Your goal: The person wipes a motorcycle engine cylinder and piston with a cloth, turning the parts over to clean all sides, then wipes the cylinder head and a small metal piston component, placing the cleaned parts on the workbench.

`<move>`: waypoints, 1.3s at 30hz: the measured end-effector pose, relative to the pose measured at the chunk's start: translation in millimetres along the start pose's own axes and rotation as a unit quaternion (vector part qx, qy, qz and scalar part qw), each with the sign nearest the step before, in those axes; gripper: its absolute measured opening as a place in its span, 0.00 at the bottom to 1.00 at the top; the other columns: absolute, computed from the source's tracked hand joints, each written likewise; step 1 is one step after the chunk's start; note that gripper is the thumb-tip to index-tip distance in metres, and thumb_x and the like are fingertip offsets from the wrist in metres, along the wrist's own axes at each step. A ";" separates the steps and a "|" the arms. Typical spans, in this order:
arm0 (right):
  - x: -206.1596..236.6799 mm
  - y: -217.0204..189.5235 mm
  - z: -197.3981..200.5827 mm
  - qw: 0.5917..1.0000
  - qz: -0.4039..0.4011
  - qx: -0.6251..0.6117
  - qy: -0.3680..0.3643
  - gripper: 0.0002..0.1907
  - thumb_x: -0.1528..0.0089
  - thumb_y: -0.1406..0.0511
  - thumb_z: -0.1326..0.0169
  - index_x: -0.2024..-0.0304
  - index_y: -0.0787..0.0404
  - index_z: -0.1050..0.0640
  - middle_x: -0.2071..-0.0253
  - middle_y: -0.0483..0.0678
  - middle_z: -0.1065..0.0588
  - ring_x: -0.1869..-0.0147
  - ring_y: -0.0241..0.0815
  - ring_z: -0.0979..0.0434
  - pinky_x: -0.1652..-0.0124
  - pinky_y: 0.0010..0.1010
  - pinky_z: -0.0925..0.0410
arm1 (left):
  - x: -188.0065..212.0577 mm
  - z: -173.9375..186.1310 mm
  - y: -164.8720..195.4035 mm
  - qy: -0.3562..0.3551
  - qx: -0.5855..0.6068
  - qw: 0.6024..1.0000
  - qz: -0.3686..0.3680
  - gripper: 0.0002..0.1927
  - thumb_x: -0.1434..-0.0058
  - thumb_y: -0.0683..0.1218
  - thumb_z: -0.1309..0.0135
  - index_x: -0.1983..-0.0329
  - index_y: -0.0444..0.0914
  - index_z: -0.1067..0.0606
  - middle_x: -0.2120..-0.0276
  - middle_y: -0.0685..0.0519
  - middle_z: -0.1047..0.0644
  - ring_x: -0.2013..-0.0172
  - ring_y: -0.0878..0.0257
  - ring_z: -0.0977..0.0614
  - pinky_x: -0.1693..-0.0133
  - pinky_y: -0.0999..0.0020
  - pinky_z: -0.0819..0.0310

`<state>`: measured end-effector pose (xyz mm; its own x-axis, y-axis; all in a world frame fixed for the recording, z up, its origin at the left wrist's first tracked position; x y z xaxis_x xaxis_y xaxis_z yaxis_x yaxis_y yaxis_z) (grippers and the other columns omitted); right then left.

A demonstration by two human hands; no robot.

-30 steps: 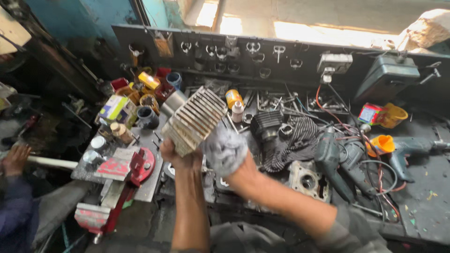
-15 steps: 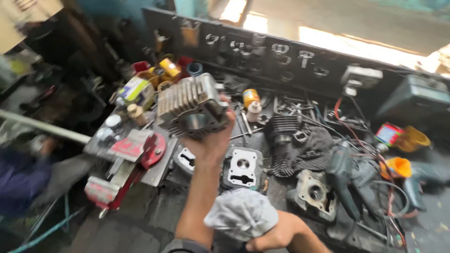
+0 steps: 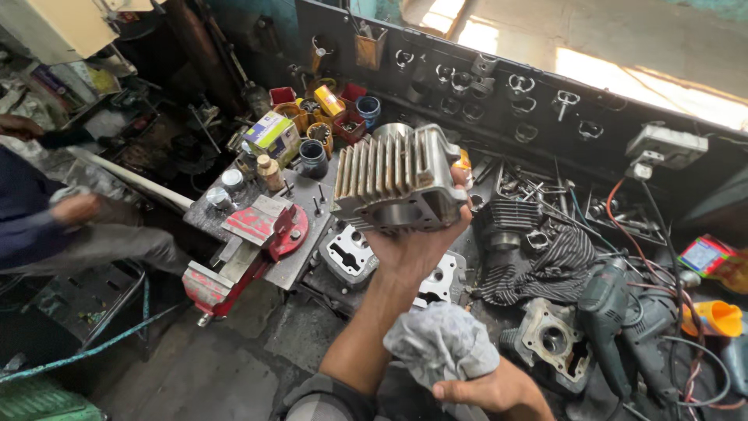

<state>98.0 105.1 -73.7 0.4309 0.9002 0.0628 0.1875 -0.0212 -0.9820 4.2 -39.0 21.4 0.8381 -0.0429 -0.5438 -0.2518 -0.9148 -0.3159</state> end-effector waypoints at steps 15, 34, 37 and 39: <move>19.3 -13.5 43.8 0.947 0.128 0.208 0.209 0.20 0.36 0.67 0.52 0.43 0.64 0.22 0.49 0.48 0.19 0.46 0.41 0.20 0.46 0.32 0.28 | -6.5 11.4 16.1 0.029 -0.184 0.980 -0.070 0.48 0.42 0.74 0.44 0.25 0.47 0.37 0.29 0.43 0.36 0.31 0.40 0.35 0.31 0.30 0.44; -57.1 -132.1 61.3 0.593 0.127 0.720 0.338 0.11 0.41 0.69 0.47 0.56 0.60 0.23 0.58 0.50 0.22 0.56 0.49 0.23 0.59 0.41 0.29 | -1.5 8.4 19.6 0.211 -0.512 0.826 -0.104 0.44 0.46 0.51 0.37 0.30 0.33 0.40 0.45 0.45 0.26 0.44 0.54 0.23 0.38 0.56 0.28; -83.4 -117.1 59.2 0.737 0.076 0.636 0.217 0.08 0.40 0.64 0.43 0.57 0.54 0.22 0.59 0.45 0.21 0.53 0.46 0.21 0.52 0.40 0.29 | -5.7 5.2 12.7 0.191 -0.525 0.825 -0.088 0.45 0.48 0.50 0.37 0.29 0.33 0.41 0.47 0.44 0.27 0.46 0.53 0.24 0.41 0.56 0.27; -81.2 -108.4 59.1 0.960 0.118 0.125 0.219 0.24 0.50 0.68 0.44 0.49 0.59 0.23 0.55 0.50 0.22 0.50 0.48 0.22 0.52 0.38 0.29 | -8.3 4.5 12.9 0.188 -0.486 0.850 -0.076 0.46 0.48 0.51 0.37 0.29 0.33 0.41 0.46 0.44 0.27 0.45 0.53 0.24 0.40 0.57 0.27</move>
<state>-9.5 60.0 17.1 0.7762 0.6121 -0.1509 -0.1547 -0.0471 -0.9868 -8.2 -48.6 18.4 0.9665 0.1477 -0.2098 0.2394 -0.8134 0.5302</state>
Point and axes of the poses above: each hand's wrist, its own x-axis away from the middle knuckle, its own z-axis out of the back of the hand, y = z × x, the point moved 7 cm from there along -x, towards the middle knuckle
